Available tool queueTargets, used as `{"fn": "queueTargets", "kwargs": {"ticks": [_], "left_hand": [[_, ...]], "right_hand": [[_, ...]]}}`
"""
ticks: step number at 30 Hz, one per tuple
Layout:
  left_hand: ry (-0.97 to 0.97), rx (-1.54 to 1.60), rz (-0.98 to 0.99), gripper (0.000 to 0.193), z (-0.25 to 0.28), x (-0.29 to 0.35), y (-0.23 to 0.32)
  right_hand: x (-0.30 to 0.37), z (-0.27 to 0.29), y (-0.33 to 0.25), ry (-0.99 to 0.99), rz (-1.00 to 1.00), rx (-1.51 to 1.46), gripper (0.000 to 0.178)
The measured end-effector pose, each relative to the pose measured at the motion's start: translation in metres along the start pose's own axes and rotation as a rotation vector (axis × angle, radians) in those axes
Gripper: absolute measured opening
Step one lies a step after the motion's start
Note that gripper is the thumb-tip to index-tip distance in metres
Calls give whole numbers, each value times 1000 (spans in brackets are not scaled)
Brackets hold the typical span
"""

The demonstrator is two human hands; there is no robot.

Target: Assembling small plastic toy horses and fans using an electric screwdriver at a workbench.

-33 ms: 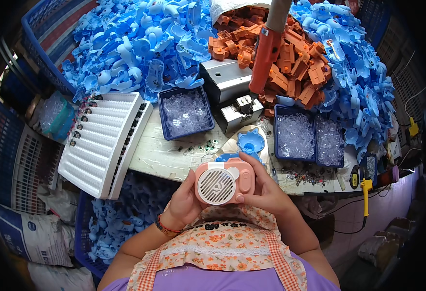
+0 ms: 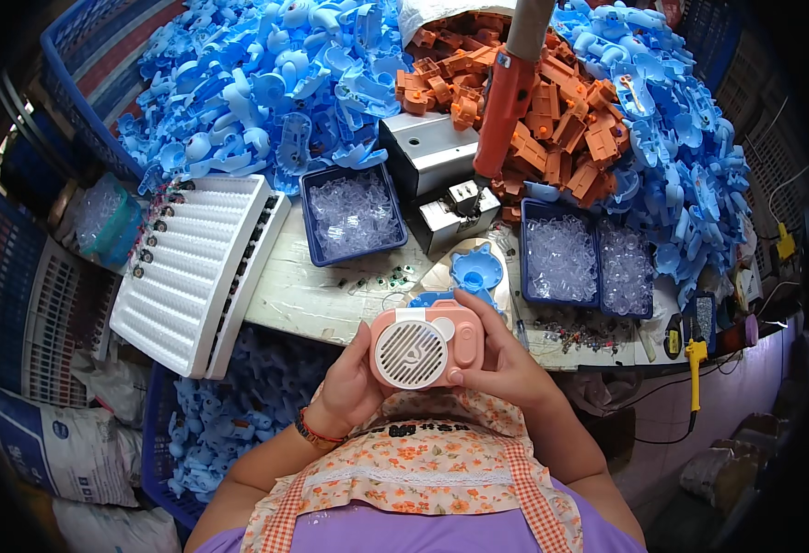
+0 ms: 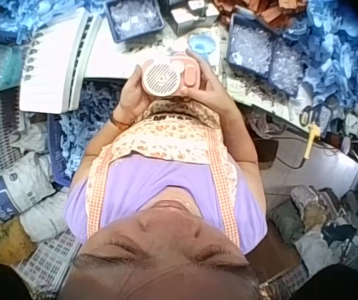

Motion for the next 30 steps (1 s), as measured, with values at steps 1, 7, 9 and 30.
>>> {"fn": "queueTargets", "kwargs": {"ticks": [1,7,9,30], "left_hand": [[-4,-11,0,65,0,0,0],[1,-5,-1,64,0,0,0],[1,-16,-4,65,0,1,0],[2,-7,7,64,-1,2,-1]], "right_hand": [[0,0,0,0,13,10,93],[0,0,1,2,5,10,92],[1,-1,-1,-3,-29,-11,92],[1,-2,2,-8,-7,-35,93]]}}
Point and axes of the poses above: each hand's wrist, its own x-axis away from the middle knuckle, its own z-axis out of the back of the hand, y = z × x, the point moved 3 cm from there along -x, towards the middle knuckle, and after that the axes turned 13 degrees about -z, right-handed, at the moved point
